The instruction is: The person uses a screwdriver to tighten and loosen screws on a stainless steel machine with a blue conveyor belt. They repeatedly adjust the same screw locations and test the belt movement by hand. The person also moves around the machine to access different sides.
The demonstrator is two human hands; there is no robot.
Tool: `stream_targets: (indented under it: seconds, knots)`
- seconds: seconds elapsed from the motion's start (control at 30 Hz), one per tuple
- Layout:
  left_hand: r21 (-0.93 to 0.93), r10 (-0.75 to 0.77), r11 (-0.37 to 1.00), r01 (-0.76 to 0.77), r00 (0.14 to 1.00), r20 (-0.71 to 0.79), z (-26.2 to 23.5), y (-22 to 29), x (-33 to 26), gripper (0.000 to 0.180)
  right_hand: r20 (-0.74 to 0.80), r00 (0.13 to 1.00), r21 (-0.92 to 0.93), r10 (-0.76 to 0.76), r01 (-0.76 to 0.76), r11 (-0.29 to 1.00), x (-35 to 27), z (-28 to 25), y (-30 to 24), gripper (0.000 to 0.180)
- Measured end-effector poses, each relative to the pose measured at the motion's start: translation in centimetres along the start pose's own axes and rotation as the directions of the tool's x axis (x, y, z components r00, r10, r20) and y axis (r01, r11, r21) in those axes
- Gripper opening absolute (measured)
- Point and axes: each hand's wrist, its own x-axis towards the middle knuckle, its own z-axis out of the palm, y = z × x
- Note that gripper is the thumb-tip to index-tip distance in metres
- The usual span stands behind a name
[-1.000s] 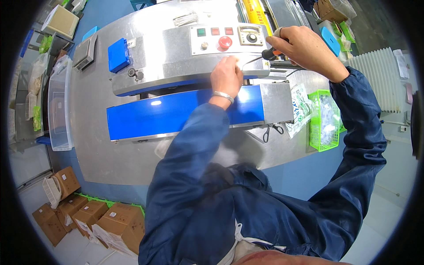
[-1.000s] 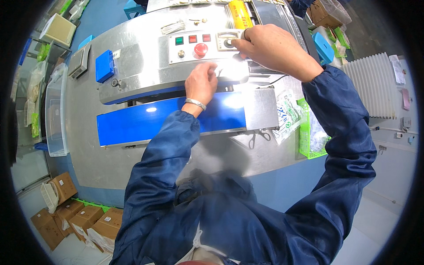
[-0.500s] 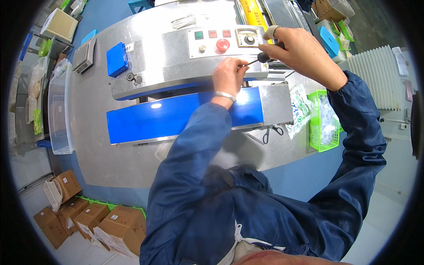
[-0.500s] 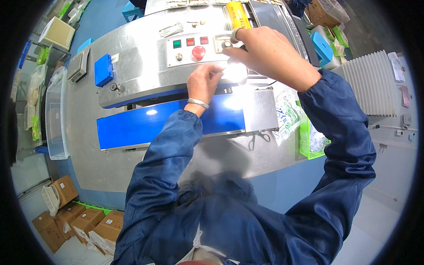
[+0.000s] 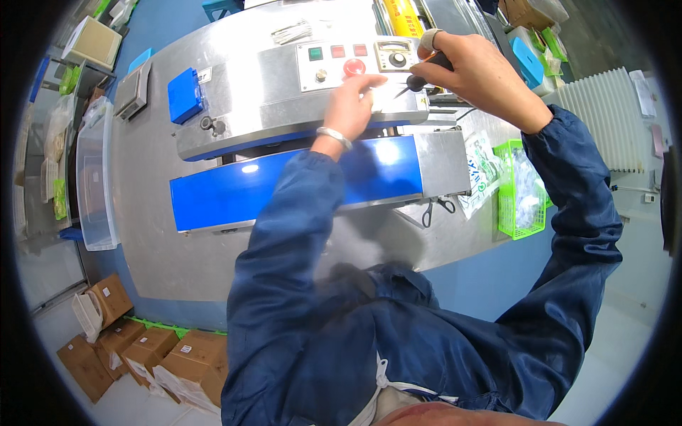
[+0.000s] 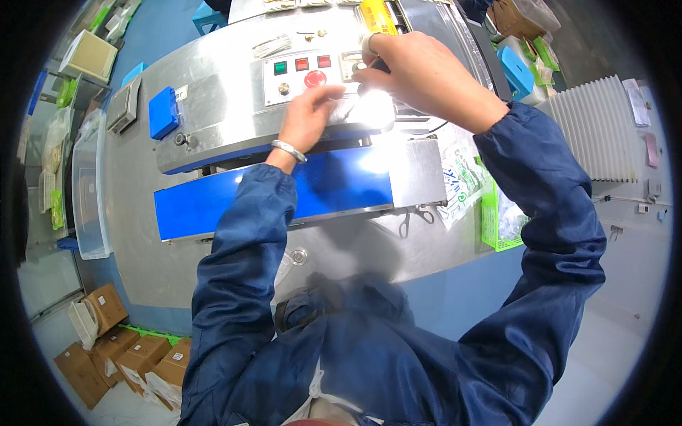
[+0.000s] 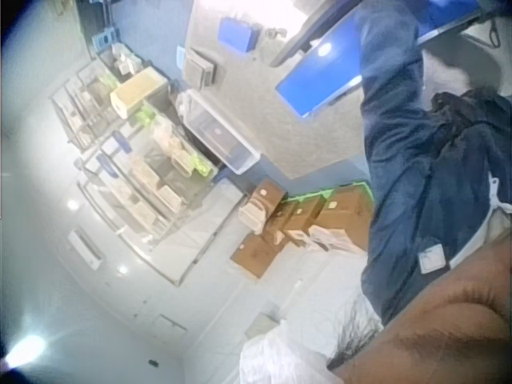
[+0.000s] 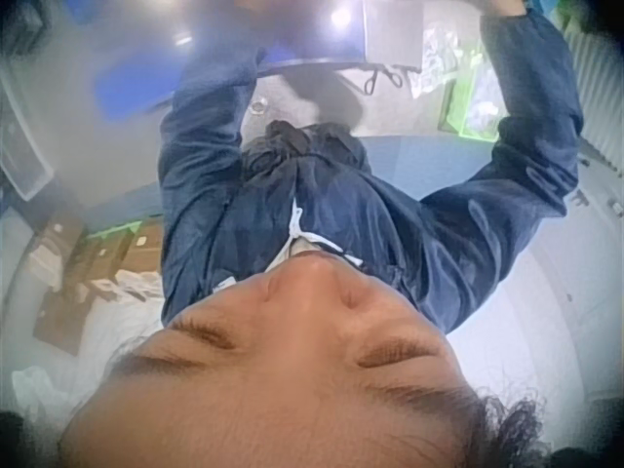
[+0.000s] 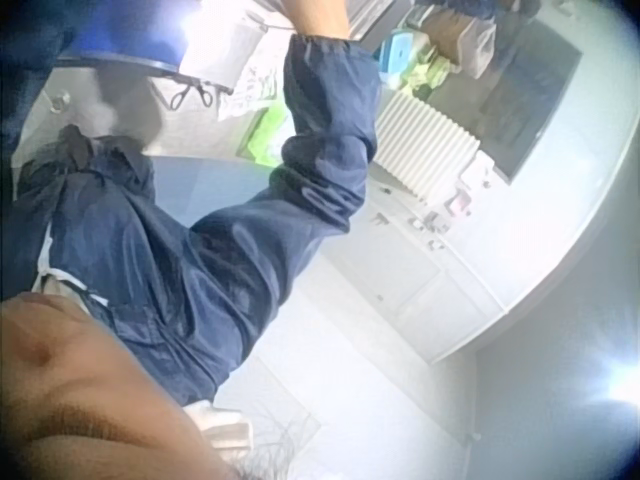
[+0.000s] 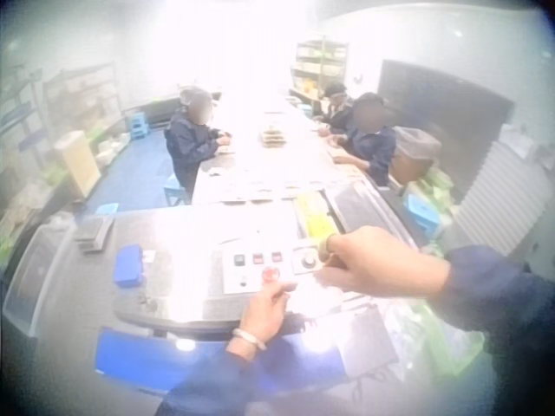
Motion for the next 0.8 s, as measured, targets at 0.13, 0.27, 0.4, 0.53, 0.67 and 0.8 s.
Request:
stream_targets:
  seconds: [0.13, 0.27, 0.4, 0.53, 0.67, 0.8]
  knots:
    - [-0.188, 0.128, 0.976, -0.106, 0.986, 0.111, -0.7, 2.9, 0.1, 0.031, -0.008, 0.993, -0.025, 0.121, -0.121, 0.992, -0.2, 0.3, -0.9, 0.036]
    - [-0.114, 0.165, 0.981, -0.159, 0.985, 0.048, 0.2, 5.4, -0.2, 0.035, -0.03, 0.985, -0.071, 0.169, -0.171, 0.983, 0.2, 0.4, -0.9, 0.035]
    - [-0.122, 0.133, 0.986, -0.117, 0.982, 0.131, -0.1, 5.5, 0.4, 0.033, -0.125, 0.991, -0.108, -0.038, 0.024, 0.994, -0.5, 0.3, -0.2, 0.033]
    - [-0.214, 0.109, 0.975, -0.06, 0.967, 0.228, -1.2, 4.9, 0.7, 0.037, -0.032, 0.972, -0.034, -0.233, 0.232, 0.972, -0.7, -0.2, 0.2, 0.035]
    - [-0.29, 0.144, 0.954, -0.08, 0.968, 0.204, -1.0, 5.3, 0.5, 0.039, -0.012, 0.977, -0.151, -0.213, 0.208, 0.966, -0.2, -0.6, -0.7, 0.025]
    - [-0.202, 0.164, 0.97, -0.138, 0.979, 0.118, -0.1, 5.9, 0.0, 0.034, 0.043, 0.999, -0.199, 0.001, 0.008, 0.98, 0.1, -0.4, -2.1, 0.028]
